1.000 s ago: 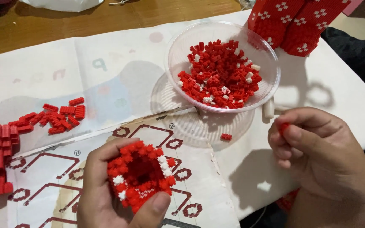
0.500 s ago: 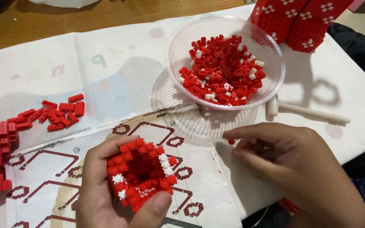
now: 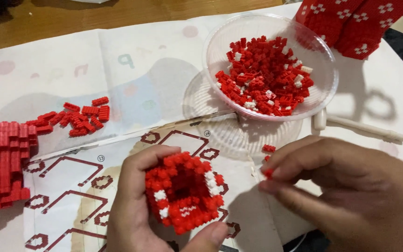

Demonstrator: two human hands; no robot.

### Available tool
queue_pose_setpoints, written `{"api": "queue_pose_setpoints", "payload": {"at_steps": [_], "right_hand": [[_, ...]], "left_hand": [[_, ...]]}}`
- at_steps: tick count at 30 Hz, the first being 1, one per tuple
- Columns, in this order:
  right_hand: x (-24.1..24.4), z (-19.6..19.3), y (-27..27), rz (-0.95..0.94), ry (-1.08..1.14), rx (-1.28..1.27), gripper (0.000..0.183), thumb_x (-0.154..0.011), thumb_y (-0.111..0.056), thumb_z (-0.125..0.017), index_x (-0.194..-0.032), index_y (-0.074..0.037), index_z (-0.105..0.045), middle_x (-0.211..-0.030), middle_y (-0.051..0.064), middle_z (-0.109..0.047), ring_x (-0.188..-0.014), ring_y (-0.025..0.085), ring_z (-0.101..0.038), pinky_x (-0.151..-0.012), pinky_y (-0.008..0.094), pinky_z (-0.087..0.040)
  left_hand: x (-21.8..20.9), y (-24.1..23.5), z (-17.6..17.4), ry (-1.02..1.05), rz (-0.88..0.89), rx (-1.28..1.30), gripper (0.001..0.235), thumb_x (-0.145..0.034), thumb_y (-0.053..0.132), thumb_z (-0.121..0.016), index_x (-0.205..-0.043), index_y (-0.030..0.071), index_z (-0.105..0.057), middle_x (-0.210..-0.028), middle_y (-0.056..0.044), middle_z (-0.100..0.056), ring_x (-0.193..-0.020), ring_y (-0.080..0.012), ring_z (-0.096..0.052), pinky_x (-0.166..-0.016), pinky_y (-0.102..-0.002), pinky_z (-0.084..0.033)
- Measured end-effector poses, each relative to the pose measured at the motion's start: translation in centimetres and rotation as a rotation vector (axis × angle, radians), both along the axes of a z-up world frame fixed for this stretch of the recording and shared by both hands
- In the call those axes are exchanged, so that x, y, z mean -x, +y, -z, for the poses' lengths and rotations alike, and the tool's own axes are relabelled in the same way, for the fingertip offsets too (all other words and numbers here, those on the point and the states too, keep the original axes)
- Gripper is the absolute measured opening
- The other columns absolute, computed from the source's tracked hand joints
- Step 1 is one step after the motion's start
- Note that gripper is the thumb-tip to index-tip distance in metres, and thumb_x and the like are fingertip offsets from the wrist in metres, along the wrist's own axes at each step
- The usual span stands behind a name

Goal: The person assembles a small, hollow, cube-like structure using red and white plastic bricks. They hold the partially built object in their left hand and use their right hand to pick up individual bricks from a nearby bowl and attach them to the structure.

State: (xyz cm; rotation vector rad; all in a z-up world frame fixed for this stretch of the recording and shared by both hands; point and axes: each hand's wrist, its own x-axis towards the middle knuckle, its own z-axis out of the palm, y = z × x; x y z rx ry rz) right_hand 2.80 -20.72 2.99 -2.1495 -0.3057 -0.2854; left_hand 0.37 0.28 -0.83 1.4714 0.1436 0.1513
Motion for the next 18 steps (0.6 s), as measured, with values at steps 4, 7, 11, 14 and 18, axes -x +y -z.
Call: {"api": "queue_pose_setpoints", "payload": {"at_steps": [4,7,11,14,18], "right_hand": [[-0.4,0.2,0.4,-0.148,-0.083,0.024,0.034,-0.065,-0.003,-0.089,-0.097,-0.006,-0.076,-0.088,0.006,-0.079,-0.075,0.008,-0.079,-0.070,0.016,-0.068],[-0.3,0.1,0.3,-0.245,-0.124,0.159,0.031,-0.078,-0.008,-0.081,-0.107,-0.018,-0.078,-0.097,-0.002,-0.076,-0.078,0.003,-0.078,-0.067,0.013,-0.062],[-0.1,0.8,0.2,-0.242,-0.140,0.283,0.035,-0.087,-0.007,-0.071,-0.116,-0.027,-0.078,-0.104,-0.006,-0.072,-0.072,-0.003,-0.073,-0.061,0.012,-0.054],[-0.3,0.9,0.7,-0.271,-0.157,0.255,0.033,-0.085,-0.008,-0.073,-0.113,-0.025,-0.078,-0.103,-0.005,-0.071,-0.072,-0.002,-0.073,-0.062,0.012,-0.055],[-0.4,0.6,1.5,-0.301,-0.179,0.217,0.030,-0.082,-0.008,-0.077,-0.108,-0.023,-0.078,-0.101,-0.005,-0.070,-0.073,0.000,-0.072,-0.063,0.012,-0.057]], "left_hand": [[-0.1,0.0,-0.5,0.036,-0.005,-0.109,0.084,-0.043,0.013,-0.095,-0.122,0.018,-0.066,-0.099,-0.002,-0.083,-0.075,-0.0087,-0.079,-0.063,-0.024,-0.077],[-0.1,0.1,-0.7,0.062,0.002,-0.137,0.085,-0.042,0.015,-0.095,-0.122,0.021,-0.066,-0.097,0.000,-0.083,-0.070,-0.0079,-0.080,-0.061,-0.022,-0.077],[0.1,0.3,-1.0,0.074,0.009,-0.136,0.095,-0.045,0.030,-0.089,-0.132,0.026,-0.051,-0.109,0.003,-0.078,-0.080,-0.0083,-0.083,-0.060,-0.023,-0.075],[0.1,0.9,-0.2,-0.035,0.091,0.092,0.083,-0.056,0.038,-0.087,-0.124,0.017,-0.045,-0.116,-0.004,-0.066,-0.083,-0.0129,-0.073,-0.062,-0.027,-0.068],[-0.1,1.8,-0.4,-0.056,0.159,0.013,0.079,-0.056,0.044,-0.089,-0.122,0.017,-0.054,-0.121,0.001,-0.066,-0.086,-0.0097,-0.071,-0.067,-0.025,-0.065]]}}
